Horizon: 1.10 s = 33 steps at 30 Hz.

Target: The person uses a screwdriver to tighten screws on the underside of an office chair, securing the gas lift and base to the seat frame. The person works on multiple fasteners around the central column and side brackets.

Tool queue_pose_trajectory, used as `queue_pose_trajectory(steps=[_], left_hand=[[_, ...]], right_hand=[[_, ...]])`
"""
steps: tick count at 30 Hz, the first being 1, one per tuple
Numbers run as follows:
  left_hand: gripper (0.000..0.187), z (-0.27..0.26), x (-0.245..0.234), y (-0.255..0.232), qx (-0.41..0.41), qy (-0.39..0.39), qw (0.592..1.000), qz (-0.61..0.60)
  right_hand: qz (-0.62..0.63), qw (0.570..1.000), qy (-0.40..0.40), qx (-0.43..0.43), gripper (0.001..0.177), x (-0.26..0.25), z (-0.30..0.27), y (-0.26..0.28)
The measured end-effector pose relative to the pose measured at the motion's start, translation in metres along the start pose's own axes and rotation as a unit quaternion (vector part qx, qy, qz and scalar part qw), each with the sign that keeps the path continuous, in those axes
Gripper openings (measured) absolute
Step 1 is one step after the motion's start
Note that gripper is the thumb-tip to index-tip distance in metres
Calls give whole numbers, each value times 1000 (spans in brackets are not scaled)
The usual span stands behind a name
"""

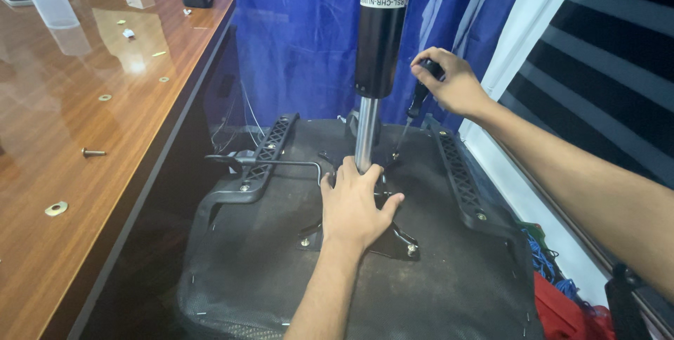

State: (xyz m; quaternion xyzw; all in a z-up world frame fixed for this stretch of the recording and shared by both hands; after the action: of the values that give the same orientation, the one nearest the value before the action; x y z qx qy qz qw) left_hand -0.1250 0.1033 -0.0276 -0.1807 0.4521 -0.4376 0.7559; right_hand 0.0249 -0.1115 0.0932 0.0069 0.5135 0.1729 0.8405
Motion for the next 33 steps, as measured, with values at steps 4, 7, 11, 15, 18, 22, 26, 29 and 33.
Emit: queue_pose_trajectory(steps=[4,7,11,15,18,22,26,29,33], left_hand=[[47,0,1,0,-21,21,1000,-3],[45,1,2,0,-37,38,999,1],[44,2,2,0,-38,44,998,1],[46,2,2,2,-28,33,999,-2],[47,1,3,2,-25,27,999,-5],[47,1,3,2,-25,26,999,-6],[46,0,2,2,-22,21,999,-11],[46,0,1,1,-27,25,999,-10],[45,1,0,1,-28,27,999,-7]], right_hand=[[-31,996,0,-78,33,2,7,-13],[-15,978,-36,-203,30,-1,4,-6],[12,994,-9,-108,24,-6,-1,18],[-19,984,106,143,23,-12,-11,32],[7,987,84,136,23,-13,-13,31],[-80,964,-77,-243,35,-16,-6,27],[9,987,-40,-153,23,-5,3,15],[-32,998,10,-44,24,-2,3,11],[-56,996,61,46,24,4,6,1]])
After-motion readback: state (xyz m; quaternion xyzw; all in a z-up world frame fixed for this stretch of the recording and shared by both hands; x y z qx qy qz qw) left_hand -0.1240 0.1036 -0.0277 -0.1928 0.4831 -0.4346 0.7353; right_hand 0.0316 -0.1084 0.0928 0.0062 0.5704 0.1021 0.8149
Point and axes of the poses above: each hand's wrist, its own z-axis towards the middle knuckle, its own x-axis out of the palm, y = z × x, the point moved 3 cm from there along z, towards the middle knuckle, and after that the axes turned 13 degrees about -z, right-handed, at the moved point
